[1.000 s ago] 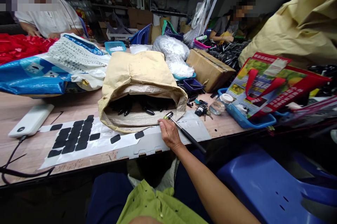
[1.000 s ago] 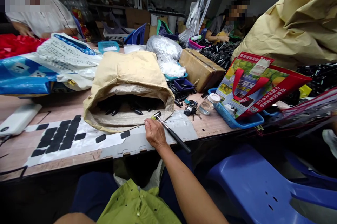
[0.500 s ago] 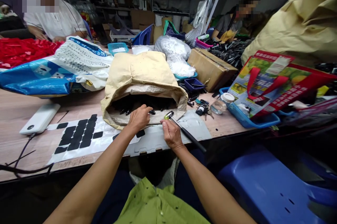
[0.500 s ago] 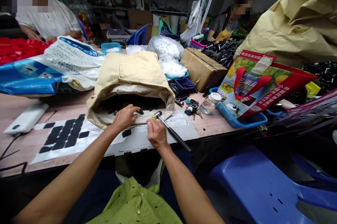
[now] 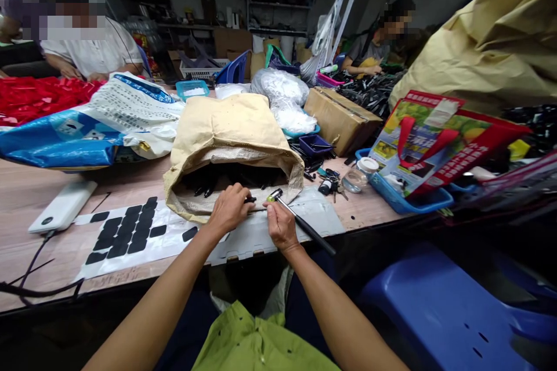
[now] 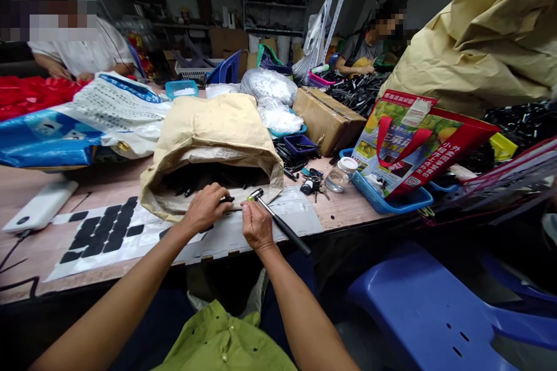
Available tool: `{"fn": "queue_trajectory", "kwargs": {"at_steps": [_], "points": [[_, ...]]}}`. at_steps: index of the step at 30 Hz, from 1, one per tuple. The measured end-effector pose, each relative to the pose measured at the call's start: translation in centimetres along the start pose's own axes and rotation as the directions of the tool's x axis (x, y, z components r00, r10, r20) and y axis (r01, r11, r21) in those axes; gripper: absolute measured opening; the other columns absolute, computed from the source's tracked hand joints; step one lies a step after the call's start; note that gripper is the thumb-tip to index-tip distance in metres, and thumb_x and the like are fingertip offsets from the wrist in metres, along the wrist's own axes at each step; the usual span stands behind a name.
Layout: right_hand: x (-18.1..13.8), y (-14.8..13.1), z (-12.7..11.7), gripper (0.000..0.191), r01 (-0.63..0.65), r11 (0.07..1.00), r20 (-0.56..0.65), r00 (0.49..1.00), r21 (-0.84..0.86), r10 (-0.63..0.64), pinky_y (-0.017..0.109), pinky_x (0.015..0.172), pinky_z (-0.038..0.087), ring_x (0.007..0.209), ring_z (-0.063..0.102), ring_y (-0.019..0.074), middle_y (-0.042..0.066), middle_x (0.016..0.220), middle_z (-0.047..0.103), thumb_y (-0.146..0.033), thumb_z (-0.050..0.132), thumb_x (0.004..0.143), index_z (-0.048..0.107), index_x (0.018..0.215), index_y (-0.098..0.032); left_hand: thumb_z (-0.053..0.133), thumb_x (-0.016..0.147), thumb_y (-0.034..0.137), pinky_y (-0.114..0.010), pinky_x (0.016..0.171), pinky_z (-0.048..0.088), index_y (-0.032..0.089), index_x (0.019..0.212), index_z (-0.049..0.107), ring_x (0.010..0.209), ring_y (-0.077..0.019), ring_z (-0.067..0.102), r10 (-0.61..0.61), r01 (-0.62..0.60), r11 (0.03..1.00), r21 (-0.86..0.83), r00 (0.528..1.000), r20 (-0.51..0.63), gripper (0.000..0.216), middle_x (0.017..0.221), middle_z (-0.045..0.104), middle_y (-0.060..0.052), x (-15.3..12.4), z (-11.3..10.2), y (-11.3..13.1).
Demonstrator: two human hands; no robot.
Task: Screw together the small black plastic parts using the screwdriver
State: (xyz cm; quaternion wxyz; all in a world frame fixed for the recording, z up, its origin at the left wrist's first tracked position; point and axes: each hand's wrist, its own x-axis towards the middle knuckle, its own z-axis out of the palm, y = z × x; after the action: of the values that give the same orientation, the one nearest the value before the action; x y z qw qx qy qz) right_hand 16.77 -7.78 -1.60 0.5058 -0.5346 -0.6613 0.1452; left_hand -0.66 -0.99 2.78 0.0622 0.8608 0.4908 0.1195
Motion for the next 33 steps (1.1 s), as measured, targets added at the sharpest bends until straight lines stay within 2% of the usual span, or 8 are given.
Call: {"fn": "queue_trajectory", "kwargs": {"at_steps": [4,7,10,14,19,24,28,33], "points": [[-0.1,-0.2,-1.5,0.034,-0.056,0.997,-0.096,0.994,-0.055,0.050,0.031,0.086,0.049,0.090,0.064,0.0186,0.007,0.096,0.070,-0.030,0.038,0.104,0.069,0.106,-0.018,0.072,0.088,0.036,-0.035,0.081,0.040,0.023,0.100,0.066,0.094,-0.0239,0.058,0.074,-0.072,0.976,-0.207,0.997,0.006,0.018,0.097,0.066,-0.004,-2.8,1.7,1.3],[-0.2,0.1,-3.3,0.024,-0.145,0.924,-0.163,0.982,-0.353,0.092,0.035,0.091,0.043,0.097,0.058,0.0225,0.008,0.099,0.067,-0.030,0.052,0.097,0.069,0.109,-0.018,0.075,0.085,0.036,-0.036,0.083,0.041,0.022,0.100,0.068,0.095,-0.0244,0.058,0.047,-0.053,0.937,-0.346,0.999,-0.024,0.022,0.098,0.067,-0.005,-3.8,3.3,0.8],[-0.4,0.8,-4.8,0.030,-0.239,0.778,-0.076,0.968,-0.580,0.241,0.035,0.087,0.039,0.101,0.055,0.0254,0.008,0.107,0.065,-0.033,0.068,0.088,0.069,0.115,-0.021,0.079,0.080,0.031,-0.036,0.086,0.043,0.021,0.099,0.068,0.097,-0.0242,0.059,0.040,-0.071,0.882,-0.465,0.996,-0.077,0.024,0.098,0.067,-0.005,-4.0,4.1,-0.1],[-0.3,1.6,-5.6,0.020,-0.180,0.729,0.092,0.944,-0.660,0.317,0.033,0.084,0.038,0.099,0.055,0.0230,0.008,0.104,0.065,-0.026,0.063,0.092,0.070,0.110,-0.021,0.077,0.077,0.022,-0.036,0.085,0.044,0.021,0.093,0.070,0.092,-0.0230,0.059,0.040,-0.100,0.851,-0.516,0.991,-0.125,0.018,0.091,0.067,-0.004,-4.0,4.2,-0.6],[-0.6,0.7,-6.0,0.020,-0.184,0.795,0.055,0.963,-0.578,0.263,0.034,0.085,0.043,0.097,0.057,0.0231,0.009,0.104,0.064,-0.021,0.054,0.095,0.068,0.109,-0.018,0.072,0.082,0.024,-0.036,0.083,0.044,0.021,0.098,0.074,0.090,-0.0228,0.058,0.029,-0.106,0.845,-0.525,0.988,-0.151,0.016,0.086,0.064,-0.004,-3.9,4.5,-0.5],[-2.5,-1.7,-5.8,0.026,-0.131,0.960,0.059,0.987,-0.249,0.150,0.034,0.090,0.049,0.099,0.062,0.0210,0.008,0.104,0.064,-0.026,0.045,0.101,0.066,0.114,-0.019,0.073,0.074,0.014,-0.035,0.083,0.045,0.020,0.094,0.069,0.091,-0.0217,0.059,-0.009,-0.087,0.814,-0.574,0.986,-0.164,0.021,0.091,0.066,-0.003,-3.9,4.2,-0.5],[-3.9,-3.1,-4.7,0.033,-0.098,0.985,0.103,0.988,-0.142,0.113,0.033,0.090,0.052,0.100,0.063,0.0201,0.009,0.109,0.066,-0.026,0.045,0.102,0.062,0.129,-0.020,0.072,0.076,0.014,-0.034,0.083,0.045,0.020,0.091,0.071,0.090,-0.0215,0.059,-0.016,-0.083,0.807,-0.585,0.987,-0.162,0.015,0.089,0.065,-0.003,-3.9,4.2,-0.6],[-4.5,-3.9,-3.6,0.036,-0.055,0.992,0.124,0.990,-0.118,0.070,0.032,0.088,0.054,0.097,0.064,0.0189,0.008,0.106,0.066,-0.024,0.042,0.103,0.063,0.133,-0.023,0.071,0.079,0.016,-0.034,0.083,0.045,0.021,0.093,0.074,0.090,-0.0213,0.058,-0.032,-0.068,0.813,-0.579,0.986,-0.161,0.015,0.087,0.063,-0.004,-3.8,4.3,-0.7]]}}
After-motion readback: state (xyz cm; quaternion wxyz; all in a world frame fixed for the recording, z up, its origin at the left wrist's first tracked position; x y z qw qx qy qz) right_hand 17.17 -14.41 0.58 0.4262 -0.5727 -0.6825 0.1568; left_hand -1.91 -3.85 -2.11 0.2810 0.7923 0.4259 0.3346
